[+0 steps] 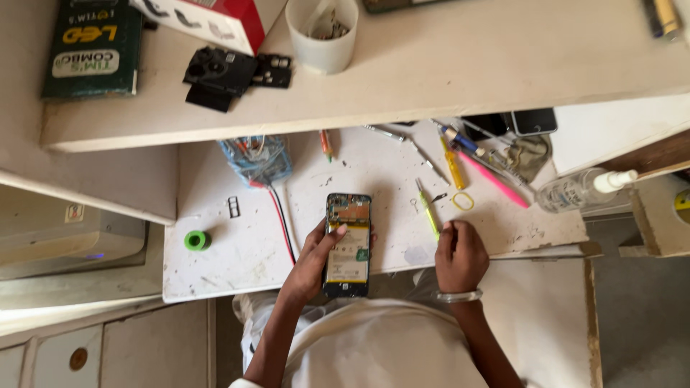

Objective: The person pries open the back of a smartphone at a repair workbench, removes the back cover, and works on the internal components. They use a small pry tool and tweezers on the phone, set the cover aside, and later use a metal spatula-like tool on the exposed internals while holding the phone.

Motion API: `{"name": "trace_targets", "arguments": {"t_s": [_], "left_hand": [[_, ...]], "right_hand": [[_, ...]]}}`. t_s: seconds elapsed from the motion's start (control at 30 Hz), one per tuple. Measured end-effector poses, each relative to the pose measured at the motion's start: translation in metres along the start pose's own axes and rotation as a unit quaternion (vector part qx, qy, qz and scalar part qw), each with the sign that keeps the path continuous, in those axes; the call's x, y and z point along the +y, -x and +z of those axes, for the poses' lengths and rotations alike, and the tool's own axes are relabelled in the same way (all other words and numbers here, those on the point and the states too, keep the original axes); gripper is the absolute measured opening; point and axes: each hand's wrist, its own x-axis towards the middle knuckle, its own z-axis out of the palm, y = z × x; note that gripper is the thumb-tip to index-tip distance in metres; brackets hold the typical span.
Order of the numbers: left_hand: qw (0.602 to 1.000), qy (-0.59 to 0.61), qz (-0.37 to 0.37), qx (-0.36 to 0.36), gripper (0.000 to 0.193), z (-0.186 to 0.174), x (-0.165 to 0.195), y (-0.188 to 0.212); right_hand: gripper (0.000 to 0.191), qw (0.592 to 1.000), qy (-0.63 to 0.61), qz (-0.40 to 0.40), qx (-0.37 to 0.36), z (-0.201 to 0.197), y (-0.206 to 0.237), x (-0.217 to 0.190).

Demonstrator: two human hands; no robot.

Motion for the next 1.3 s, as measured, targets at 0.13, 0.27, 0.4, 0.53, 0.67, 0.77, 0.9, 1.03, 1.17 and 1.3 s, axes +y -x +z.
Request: {"name": "trace_targets", "arguments": {"t_s": [0.13, 0.27, 0.4, 0.53, 0.67, 0.77, 0.9, 1.03, 1.17, 1.3], "left_hand": [[1.0, 0.005, -0.008, -0.004, 0.052, 0.001, 0.003, -0.001], [1.0, 0.01, -0.015, 0.008, 0.052, 0.003, 0.004, -0.003], [0.999, 0.007, -0.027, 0.02, 0.053, 0.005, 0.005, -0.007], [1.0, 0.004, -0.025, 0.019, 0.055, 0.005, 0.005, -0.006], [1.0, 0.007, -0.014, 0.012, 0.055, 0.005, 0.006, -0.005], [1.0, 0.002, -0.016, 0.02, 0.055, 0.005, 0.006, -0.005], [1.0, 0.006, -0.016, 0.018, 0.054, 0.004, 0.007, -0.006], [1.0, 0.008, -0.017, 0.015, 0.054, 0.004, 0.009, -0.008], [0.999, 0.0, -0.023, 0.022, 0.054, 0.004, 0.011, -0.01], [1.0, 0.003, -0.023, 0.021, 0.055, 0.005, 0.012, -0.012]], "right_hand": [[0.007, 1.0, -0.001, 0.009, 0.001, 0.001, -0.002, -0.001], [0.005, 1.0, -0.004, 0.005, 0.01, 0.002, -0.004, -0.002], [0.006, 1.0, -0.002, 0.019, 0.012, 0.004, -0.006, -0.001], [0.006, 1.0, -0.001, 0.016, 0.006, 0.003, -0.006, 0.0], [0.005, 1.0, 0.001, 0.016, 0.008, 0.004, -0.006, 0.0], [0.005, 1.0, 0.003, 0.011, 0.009, 0.005, -0.006, -0.001], [0.005, 1.0, 0.007, 0.006, 0.014, 0.006, -0.007, -0.003], [0.005, 1.0, 0.016, 0.003, 0.016, 0.008, -0.009, -0.004], [0.006, 1.0, 0.015, 0.005, 0.026, 0.01, -0.01, -0.004], [0.007, 1.0, 0.023, 0.017, 0.011, 0.011, -0.012, -0.003]]}}
